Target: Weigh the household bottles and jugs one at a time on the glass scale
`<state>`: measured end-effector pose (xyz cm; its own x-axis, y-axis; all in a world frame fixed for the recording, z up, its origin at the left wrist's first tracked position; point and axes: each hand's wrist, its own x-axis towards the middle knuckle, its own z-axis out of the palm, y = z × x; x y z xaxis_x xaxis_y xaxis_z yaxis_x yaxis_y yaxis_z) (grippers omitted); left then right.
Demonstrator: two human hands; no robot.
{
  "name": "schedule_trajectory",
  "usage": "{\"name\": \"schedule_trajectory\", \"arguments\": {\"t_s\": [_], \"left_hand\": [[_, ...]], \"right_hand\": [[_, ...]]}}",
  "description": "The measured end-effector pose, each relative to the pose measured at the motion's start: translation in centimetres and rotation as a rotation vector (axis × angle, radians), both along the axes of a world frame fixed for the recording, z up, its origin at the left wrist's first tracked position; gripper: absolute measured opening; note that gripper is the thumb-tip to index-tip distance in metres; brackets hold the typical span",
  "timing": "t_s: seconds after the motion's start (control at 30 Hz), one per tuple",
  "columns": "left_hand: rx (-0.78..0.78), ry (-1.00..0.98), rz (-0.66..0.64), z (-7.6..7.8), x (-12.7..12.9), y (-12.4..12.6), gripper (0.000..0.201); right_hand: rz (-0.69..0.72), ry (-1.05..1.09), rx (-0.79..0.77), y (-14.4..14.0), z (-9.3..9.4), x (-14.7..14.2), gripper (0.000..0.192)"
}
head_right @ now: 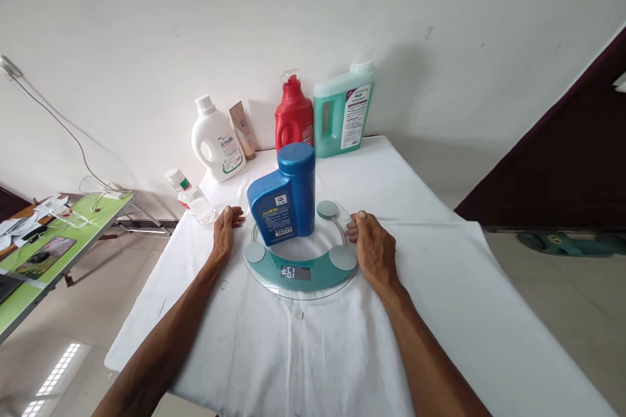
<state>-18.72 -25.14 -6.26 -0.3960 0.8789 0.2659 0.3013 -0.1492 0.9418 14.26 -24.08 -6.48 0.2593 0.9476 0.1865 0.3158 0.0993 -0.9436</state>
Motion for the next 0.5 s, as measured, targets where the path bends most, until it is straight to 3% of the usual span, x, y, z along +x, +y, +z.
{"name": "schedule_trajectory", "arguments": {"t_s": [0.5], "left_hand": [[-0.012, -0.007, -0.002, 0.02, -0.01, 0.09, 0.083]], "right_hand": [[0.003, 0.011, -0.001, 0.08, -0.24, -0.02, 0.076]]}}
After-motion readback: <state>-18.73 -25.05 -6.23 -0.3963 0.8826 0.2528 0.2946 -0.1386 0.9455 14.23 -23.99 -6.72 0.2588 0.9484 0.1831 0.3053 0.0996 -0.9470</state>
